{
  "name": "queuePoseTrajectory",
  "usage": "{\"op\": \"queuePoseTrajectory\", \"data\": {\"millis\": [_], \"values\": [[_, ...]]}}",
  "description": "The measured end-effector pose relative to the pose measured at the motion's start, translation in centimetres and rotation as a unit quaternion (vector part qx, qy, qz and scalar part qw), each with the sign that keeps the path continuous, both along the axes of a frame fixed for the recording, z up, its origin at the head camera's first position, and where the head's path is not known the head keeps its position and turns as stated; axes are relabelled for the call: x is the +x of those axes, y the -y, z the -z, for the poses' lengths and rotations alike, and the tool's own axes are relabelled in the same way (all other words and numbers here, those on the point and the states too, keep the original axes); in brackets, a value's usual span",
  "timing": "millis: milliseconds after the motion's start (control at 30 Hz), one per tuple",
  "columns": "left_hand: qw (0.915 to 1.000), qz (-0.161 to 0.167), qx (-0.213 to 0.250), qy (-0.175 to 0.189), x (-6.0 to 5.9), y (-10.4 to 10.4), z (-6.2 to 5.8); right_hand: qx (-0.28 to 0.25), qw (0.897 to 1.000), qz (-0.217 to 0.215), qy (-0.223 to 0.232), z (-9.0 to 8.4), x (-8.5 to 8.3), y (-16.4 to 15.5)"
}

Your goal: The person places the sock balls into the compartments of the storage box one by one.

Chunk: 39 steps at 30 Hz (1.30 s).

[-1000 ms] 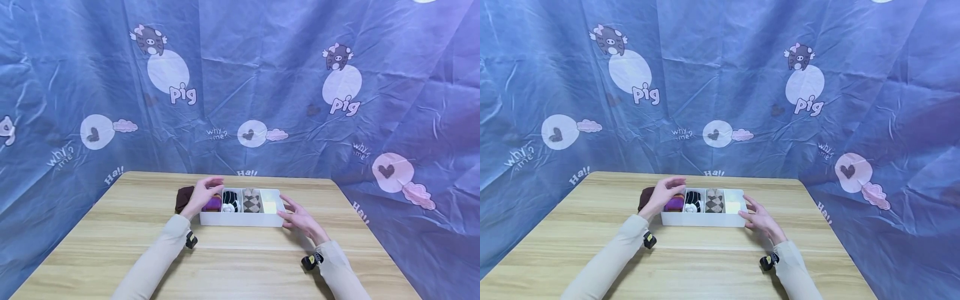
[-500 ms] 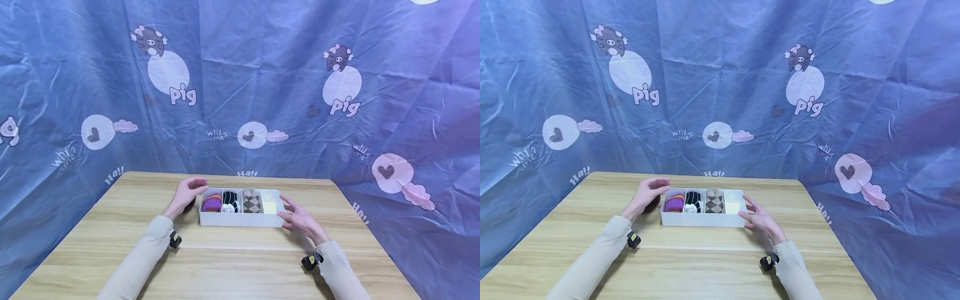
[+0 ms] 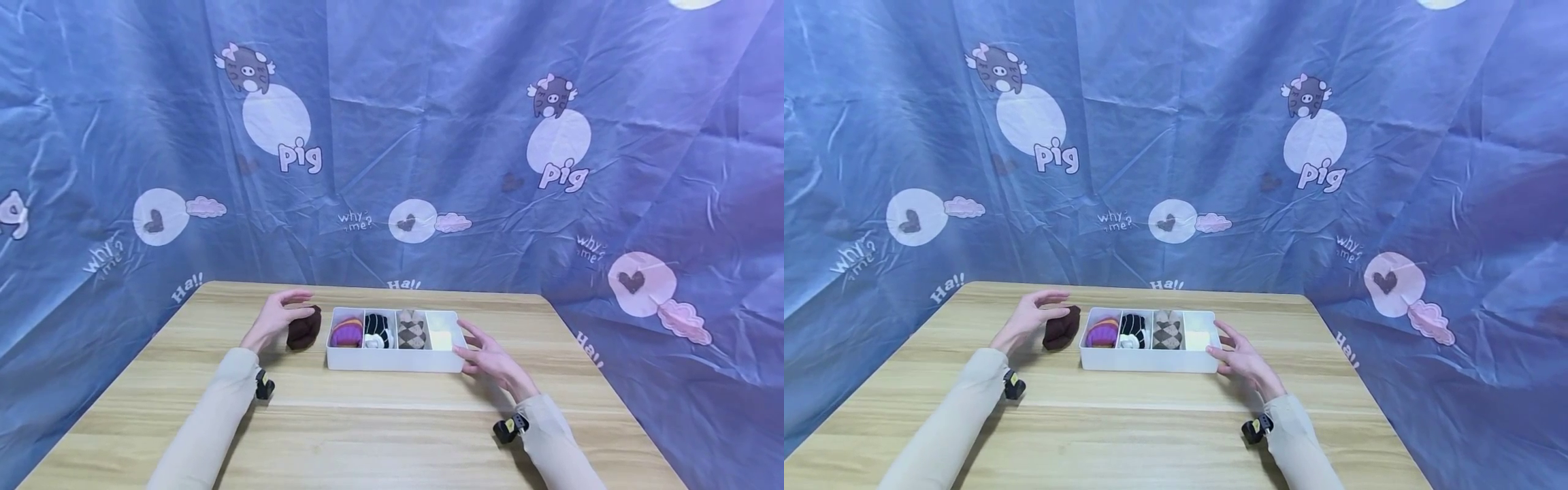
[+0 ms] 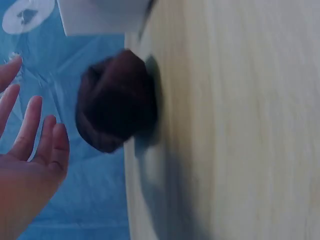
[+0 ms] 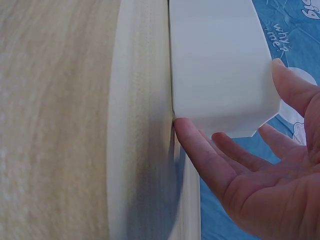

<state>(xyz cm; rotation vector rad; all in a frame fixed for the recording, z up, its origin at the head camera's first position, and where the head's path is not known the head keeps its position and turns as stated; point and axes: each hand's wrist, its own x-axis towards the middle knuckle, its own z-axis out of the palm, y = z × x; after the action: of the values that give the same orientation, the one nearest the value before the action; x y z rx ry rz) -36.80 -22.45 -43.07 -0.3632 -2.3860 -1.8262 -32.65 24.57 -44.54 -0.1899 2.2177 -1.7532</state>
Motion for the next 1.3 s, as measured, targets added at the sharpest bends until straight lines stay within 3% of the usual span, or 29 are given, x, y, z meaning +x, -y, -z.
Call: {"op": "queuePoseTrajectory", "data": {"millis": [200,567,1100,1300], "values": [[0.9992,0.004,-0.03,0.026,-1.2,0.6,1.5,-0.008,1.0,0.003,0.003,0.1,-0.1,0.0],[0.9967,0.011,-0.044,0.068,-2.6,-0.3,2.5,-0.002,1.0,0.005,0.004,0.3,-0.1,0.1],[0.9922,-0.003,-0.098,0.077,-2.6,-0.2,3.1,-0.003,1.0,0.002,0.004,0.2,-0.1,-0.1],[0.9924,-0.004,-0.092,0.081,-2.3,0.0,3.0,-0.003,1.0,0.005,0.004,0.3,0.0,0.0]]}}
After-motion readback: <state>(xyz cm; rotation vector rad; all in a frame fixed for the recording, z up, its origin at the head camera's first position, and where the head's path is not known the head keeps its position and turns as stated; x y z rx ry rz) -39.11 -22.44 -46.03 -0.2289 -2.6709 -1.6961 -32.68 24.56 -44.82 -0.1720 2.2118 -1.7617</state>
